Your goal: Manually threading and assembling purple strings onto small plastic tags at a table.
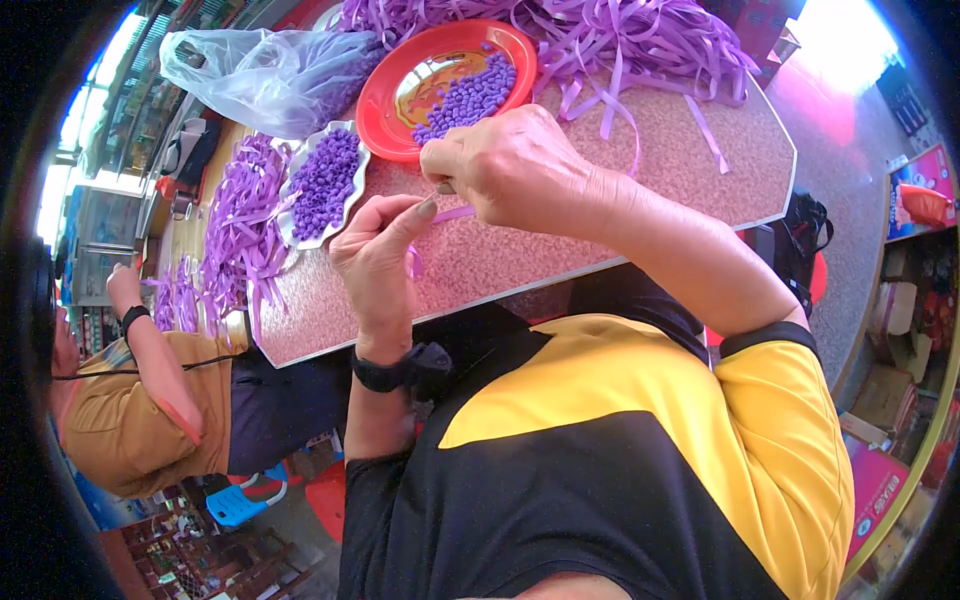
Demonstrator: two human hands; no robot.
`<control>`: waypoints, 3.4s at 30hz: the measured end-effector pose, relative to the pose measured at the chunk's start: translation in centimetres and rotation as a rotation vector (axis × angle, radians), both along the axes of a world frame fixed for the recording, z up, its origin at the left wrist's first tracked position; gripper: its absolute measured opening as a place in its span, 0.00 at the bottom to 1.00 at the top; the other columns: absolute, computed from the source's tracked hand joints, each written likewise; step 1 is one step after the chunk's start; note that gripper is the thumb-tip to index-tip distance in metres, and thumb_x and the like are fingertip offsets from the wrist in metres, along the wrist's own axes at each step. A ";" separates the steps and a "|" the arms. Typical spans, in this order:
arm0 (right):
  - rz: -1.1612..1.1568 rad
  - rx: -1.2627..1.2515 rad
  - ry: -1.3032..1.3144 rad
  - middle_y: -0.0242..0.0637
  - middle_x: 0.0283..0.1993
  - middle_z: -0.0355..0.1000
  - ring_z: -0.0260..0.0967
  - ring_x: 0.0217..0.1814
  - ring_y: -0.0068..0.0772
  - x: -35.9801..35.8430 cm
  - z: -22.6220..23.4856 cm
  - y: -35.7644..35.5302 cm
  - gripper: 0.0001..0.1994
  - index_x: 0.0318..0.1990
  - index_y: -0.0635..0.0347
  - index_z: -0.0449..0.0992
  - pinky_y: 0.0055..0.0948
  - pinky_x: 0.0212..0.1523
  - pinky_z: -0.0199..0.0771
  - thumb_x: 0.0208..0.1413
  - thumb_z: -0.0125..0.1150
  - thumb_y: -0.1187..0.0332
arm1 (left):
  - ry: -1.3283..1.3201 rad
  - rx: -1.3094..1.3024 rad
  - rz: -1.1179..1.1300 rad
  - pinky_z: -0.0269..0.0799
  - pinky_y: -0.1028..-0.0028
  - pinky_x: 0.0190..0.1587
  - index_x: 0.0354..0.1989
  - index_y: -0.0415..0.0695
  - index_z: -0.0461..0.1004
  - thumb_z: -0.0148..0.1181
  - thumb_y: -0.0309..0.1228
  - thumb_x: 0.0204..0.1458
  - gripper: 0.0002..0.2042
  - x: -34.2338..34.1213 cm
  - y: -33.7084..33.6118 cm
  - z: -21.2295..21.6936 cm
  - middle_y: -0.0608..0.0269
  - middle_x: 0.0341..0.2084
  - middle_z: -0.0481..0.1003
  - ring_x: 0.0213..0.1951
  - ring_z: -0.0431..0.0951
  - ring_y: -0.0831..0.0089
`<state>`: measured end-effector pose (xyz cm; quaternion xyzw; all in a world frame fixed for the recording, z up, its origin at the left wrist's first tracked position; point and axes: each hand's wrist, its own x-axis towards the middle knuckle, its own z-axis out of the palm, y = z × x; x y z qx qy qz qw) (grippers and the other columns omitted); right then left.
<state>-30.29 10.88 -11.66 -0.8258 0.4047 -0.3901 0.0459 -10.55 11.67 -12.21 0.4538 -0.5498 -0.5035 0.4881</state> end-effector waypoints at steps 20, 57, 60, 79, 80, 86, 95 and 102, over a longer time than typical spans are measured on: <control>0.102 0.122 -0.208 0.36 0.28 0.76 0.75 0.30 0.28 -1.3 1.2 -0.5 0.04 0.35 0.63 0.78 0.25 0.33 0.74 0.52 0.65 0.77 | 0.002 -0.074 -0.210 0.60 0.84 0.26 0.33 0.35 0.79 0.70 0.20 0.48 0.06 2.8 -0.1 1.2 0.72 0.23 0.70 0.24 0.66 0.87; 0.445 0.594 -0.601 0.26 0.31 0.70 0.63 0.33 0.14 -0.6 2.7 1.4 0.06 0.38 0.63 0.77 0.19 0.35 0.65 0.54 0.66 0.78 | 0.536 -0.136 -0.168 0.59 0.80 0.19 0.32 0.34 0.76 0.68 0.27 0.53 0.08 -1.6 1.5 -1.0 0.63 0.23 0.70 0.19 0.67 0.79; 0.415 0.613 -0.636 0.26 0.30 0.70 0.65 0.33 0.14 -0.3 2.1 1.2 0.06 0.37 0.64 0.77 0.20 0.35 0.67 0.53 0.66 0.80 | 0.591 0.009 -0.203 0.58 0.79 0.17 0.31 0.36 0.75 0.66 0.33 0.56 0.11 -2.0 1.1 -1.1 0.64 0.20 0.69 0.17 0.65 0.79; 0.267 0.611 -0.607 0.31 0.32 0.74 0.71 0.38 0.18 -0.1 1.3 0.6 0.03 0.35 0.66 0.75 0.22 0.39 0.75 0.54 0.61 0.80 | 0.494 0.131 -0.185 0.61 0.80 0.17 0.36 0.36 0.77 0.62 0.29 0.58 0.07 -1.8 0.9 -0.7 0.64 0.21 0.73 0.18 0.69 0.79; 0.254 0.570 -0.613 0.31 0.31 0.75 0.72 0.37 0.19 -0.1 1.2 0.6 0.03 0.35 0.66 0.76 0.23 0.39 0.74 0.53 0.63 0.79 | 0.472 0.129 -0.175 0.60 0.81 0.18 0.35 0.36 0.77 0.62 0.28 0.58 0.07 -1.7 1.0 -0.4 0.64 0.20 0.73 0.18 0.69 0.79; 0.176 0.382 -0.761 0.30 0.31 0.74 0.69 0.33 0.18 -0.5 0.8 -0.1 0.04 0.36 0.65 0.76 0.21 0.38 0.72 0.54 0.55 0.80 | 0.419 0.127 -0.208 0.58 0.81 0.18 0.36 0.35 0.77 0.61 0.27 0.58 0.06 -0.9 0.8 -0.3 0.63 0.20 0.72 0.19 0.71 0.77; 0.952 0.068 -1.612 0.33 0.22 0.69 0.63 0.16 0.22 -8.9 2.0 -5.1 0.05 0.33 0.64 0.76 0.17 0.18 0.58 0.57 0.53 0.75 | 0.237 0.147 -0.121 0.57 0.83 0.18 0.35 0.34 0.77 0.62 0.27 0.57 0.06 3.6 0.5 -0.3 0.64 0.19 0.74 0.18 0.73 0.79; 0.193 0.603 -0.812 0.37 0.37 0.79 0.72 0.26 0.18 -0.8 2.3 -0.5 0.13 0.48 0.64 0.80 0.14 0.29 0.72 0.57 0.56 0.78 | 0.187 0.089 -0.119 0.57 0.85 0.19 0.36 0.35 0.77 0.63 0.26 0.57 0.06 2.4 0.4 2.2 0.65 0.19 0.74 0.18 0.72 0.82</control>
